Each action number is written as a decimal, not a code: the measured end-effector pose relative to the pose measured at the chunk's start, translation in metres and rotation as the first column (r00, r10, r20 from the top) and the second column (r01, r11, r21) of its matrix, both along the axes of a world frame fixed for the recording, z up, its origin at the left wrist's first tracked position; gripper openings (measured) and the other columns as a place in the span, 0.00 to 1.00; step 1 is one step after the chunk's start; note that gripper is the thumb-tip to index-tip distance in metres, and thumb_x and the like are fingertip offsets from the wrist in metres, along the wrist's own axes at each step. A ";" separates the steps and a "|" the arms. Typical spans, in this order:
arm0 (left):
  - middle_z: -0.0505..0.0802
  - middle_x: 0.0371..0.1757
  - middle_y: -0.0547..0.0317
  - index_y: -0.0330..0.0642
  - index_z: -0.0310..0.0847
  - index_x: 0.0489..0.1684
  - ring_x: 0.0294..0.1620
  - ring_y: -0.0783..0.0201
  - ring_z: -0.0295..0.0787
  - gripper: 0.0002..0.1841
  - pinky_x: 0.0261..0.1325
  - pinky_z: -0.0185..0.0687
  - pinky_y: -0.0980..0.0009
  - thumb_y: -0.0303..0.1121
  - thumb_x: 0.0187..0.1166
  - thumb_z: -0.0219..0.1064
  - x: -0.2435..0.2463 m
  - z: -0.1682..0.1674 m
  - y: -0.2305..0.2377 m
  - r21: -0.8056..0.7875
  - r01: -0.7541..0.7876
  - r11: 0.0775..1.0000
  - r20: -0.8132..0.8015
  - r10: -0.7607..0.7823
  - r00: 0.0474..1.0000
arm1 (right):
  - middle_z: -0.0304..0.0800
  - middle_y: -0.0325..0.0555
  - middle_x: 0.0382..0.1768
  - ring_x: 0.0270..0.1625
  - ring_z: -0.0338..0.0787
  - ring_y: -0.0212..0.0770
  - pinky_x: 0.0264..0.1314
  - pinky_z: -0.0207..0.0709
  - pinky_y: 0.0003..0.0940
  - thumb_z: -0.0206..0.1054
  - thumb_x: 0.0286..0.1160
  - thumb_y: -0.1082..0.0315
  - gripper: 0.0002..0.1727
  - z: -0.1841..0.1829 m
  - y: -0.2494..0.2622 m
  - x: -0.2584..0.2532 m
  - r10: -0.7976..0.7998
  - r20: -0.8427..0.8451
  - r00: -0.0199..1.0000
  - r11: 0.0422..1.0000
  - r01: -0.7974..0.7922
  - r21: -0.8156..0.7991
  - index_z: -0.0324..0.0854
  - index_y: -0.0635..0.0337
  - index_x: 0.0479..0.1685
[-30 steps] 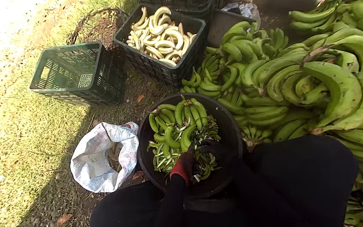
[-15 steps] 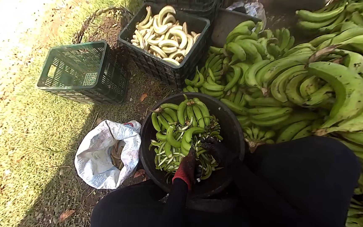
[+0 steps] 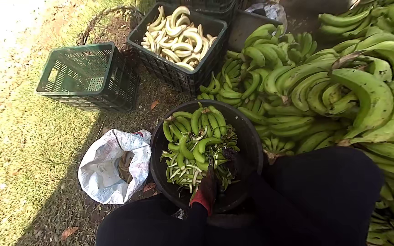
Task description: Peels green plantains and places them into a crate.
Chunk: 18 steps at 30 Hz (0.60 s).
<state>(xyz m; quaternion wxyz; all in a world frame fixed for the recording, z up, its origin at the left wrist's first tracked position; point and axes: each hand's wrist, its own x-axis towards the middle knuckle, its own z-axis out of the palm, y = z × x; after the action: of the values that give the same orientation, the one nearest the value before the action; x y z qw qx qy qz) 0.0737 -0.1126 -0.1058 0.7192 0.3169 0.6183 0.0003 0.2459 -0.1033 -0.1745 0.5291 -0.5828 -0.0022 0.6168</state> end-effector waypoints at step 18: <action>0.92 0.48 0.45 0.40 0.84 0.61 0.47 0.51 0.92 0.46 0.54 0.86 0.49 0.71 0.87 0.28 0.003 0.025 -0.008 -0.016 0.487 0.873 -0.294 -0.469 0.833 | 0.88 0.53 0.61 0.61 0.87 0.45 0.63 0.81 0.48 0.70 0.80 0.61 0.20 0.020 0.000 0.015 0.236 0.518 0.822 0.972 -0.193 -0.137 0.81 0.60 0.66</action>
<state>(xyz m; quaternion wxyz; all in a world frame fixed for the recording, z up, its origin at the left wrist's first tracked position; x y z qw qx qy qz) 0.0763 -0.1211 -0.0804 0.5885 0.4792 0.6174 -0.2071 0.2609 -0.1031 -0.1545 0.4117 -0.7468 -0.1895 0.4867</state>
